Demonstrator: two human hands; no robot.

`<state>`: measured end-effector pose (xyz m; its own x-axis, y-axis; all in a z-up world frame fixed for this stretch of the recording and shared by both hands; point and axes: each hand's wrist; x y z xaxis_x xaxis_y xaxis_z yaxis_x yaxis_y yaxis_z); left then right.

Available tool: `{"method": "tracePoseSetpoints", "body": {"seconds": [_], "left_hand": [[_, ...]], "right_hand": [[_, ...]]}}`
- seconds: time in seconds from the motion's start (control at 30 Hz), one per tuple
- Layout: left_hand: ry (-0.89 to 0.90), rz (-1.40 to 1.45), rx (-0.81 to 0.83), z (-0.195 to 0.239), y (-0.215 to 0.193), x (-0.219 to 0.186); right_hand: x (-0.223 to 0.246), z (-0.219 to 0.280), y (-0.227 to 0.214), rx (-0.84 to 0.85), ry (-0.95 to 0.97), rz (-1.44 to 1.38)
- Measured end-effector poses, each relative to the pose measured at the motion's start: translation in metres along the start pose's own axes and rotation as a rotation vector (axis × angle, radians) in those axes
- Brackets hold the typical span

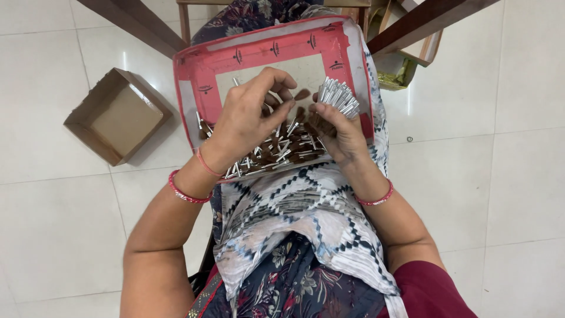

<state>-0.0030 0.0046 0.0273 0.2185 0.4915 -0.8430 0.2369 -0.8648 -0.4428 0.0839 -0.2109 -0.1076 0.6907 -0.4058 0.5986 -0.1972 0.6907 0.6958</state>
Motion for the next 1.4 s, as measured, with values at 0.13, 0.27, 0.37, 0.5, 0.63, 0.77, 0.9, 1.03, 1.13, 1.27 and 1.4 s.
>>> {"method": "tracePoseSetpoints", "body": {"seconds": [0.13, 0.27, 0.37, 0.5, 0.63, 0.77, 0.9, 1.03, 1.13, 1.27, 1.4], "left_hand": [[0.088, 0.033, 0.127, -0.005, 0.008, 0.010], [0.134, 0.099, 0.141, -0.019, 0.028, 0.007], [0.003, 0.106, 0.078, -0.021, 0.041, 0.018], [-0.176, -0.365, 0.238, 0.001, 0.065, 0.052], [-0.183, -0.494, 0.317, 0.013, 0.089, 0.084], [-0.123, -0.309, 0.200, -0.005, 0.059, 0.057], [0.348, -0.159, 0.097, -0.007, 0.042, 0.008], [0.536, -0.208, 0.212, 0.001, 0.045, 0.019], [0.388, -0.064, 0.166, 0.003, 0.046, 0.034], [0.312, -0.172, 0.539, 0.004, 0.053, 0.057], [0.247, -0.315, 0.646, 0.016, 0.061, 0.082]], "right_hand": [[0.021, 0.012, 0.017, 0.008, 0.027, 0.047], [0.029, 0.017, 0.027, 0.100, 0.089, 0.042], [0.026, 0.014, 0.007, 0.067, 0.090, 0.015], [0.035, 0.012, -0.015, -0.089, 0.015, 0.058], [0.035, 0.017, -0.020, -0.113, -0.007, 0.093], [0.034, 0.020, -0.003, -0.089, 0.014, 0.091], [0.026, 0.020, 0.003, -0.083, 0.165, -0.028], [0.017, 0.008, -0.026, -0.091, 0.257, -0.113], [0.029, 0.011, -0.028, -0.091, 0.204, -0.099], [0.044, 0.016, -0.023, -0.109, 0.079, 0.027], [0.048, 0.022, -0.019, -0.111, -0.007, 0.086]]}}
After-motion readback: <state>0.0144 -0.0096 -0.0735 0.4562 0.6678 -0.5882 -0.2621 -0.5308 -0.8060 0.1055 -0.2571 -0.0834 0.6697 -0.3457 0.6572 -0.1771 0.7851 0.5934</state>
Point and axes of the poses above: each hand's wrist, its own z-axis away from the middle knuckle, its own y-axis out of the palm, x = y × z, and after that the axes turned 3 degrees about y, right-handed
